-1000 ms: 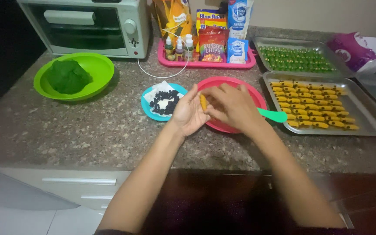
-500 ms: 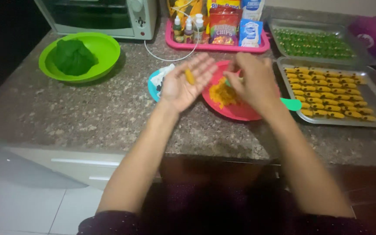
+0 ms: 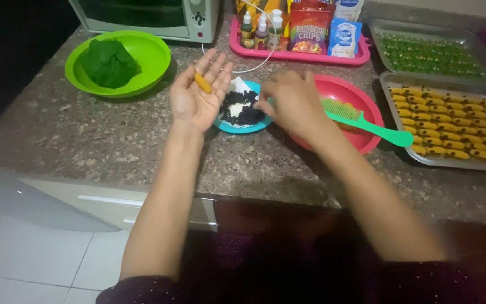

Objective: Shaping and texturing small pieces of dough using a comb-like tool to make pastries.

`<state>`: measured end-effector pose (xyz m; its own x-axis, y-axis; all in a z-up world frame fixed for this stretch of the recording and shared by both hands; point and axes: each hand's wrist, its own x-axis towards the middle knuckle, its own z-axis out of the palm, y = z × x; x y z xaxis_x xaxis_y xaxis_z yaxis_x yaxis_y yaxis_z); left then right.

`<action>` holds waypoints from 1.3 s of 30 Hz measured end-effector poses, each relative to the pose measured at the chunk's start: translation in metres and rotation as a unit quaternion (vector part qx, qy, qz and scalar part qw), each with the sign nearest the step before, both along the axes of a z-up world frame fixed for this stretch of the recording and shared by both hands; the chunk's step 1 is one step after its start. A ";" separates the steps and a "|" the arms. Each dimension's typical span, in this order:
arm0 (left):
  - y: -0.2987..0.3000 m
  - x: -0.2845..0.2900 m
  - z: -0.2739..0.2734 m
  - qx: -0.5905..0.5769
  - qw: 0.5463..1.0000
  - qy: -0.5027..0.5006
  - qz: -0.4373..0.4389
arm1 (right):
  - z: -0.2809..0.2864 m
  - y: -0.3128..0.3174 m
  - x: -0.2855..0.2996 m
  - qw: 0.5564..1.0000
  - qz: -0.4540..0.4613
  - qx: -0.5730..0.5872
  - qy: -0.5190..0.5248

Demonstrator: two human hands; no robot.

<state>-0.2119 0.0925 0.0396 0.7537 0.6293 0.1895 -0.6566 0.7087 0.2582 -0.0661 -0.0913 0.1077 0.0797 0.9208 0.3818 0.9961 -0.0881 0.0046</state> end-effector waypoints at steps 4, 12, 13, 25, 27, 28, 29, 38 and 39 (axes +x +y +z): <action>0.006 0.002 -0.006 0.008 1.000 0.014 -0.003 | -0.018 0.030 -0.006 0.994 -0.005 -0.054 -0.090; 0.016 0.007 -0.018 0.005 0.999 0.035 0.036 | -0.048 0.066 -0.023 0.990 -0.035 -0.109 -0.084; 0.018 0.008 -0.020 0.008 0.999 0.022 0.021 | -0.052 0.067 -0.024 0.989 -0.035 -0.099 -0.102; 0.012 0.014 -0.022 0.027 0.999 0.038 -0.008 | -0.051 0.055 -0.027 0.997 -0.012 -0.063 -0.049; 0.014 0.015 -0.025 0.046 0.998 0.033 -0.022 | -0.048 0.051 -0.028 0.998 -0.007 -0.051 -0.045; 0.013 0.015 -0.024 0.049 0.998 0.039 -0.020 | -0.047 0.050 -0.027 0.997 -0.009 -0.072 -0.033; 0.012 0.015 -0.023 0.052 0.997 0.045 -0.019 | -0.047 0.049 -0.026 0.995 -0.011 -0.093 -0.021; 0.009 0.015 -0.022 0.058 0.996 0.063 -0.023 | -0.027 0.044 -0.019 0.995 -0.023 -0.079 0.055; 0.008 0.015 -0.022 0.058 0.996 0.064 -0.023 | -0.025 0.043 -0.018 0.995 -0.022 -0.079 0.055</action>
<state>-0.1966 0.1004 0.0171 0.8039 0.5731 0.1593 -0.5806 0.6977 0.4197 -0.0837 -0.0483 0.0829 0.1552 0.9632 0.2197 0.9864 -0.1389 -0.0879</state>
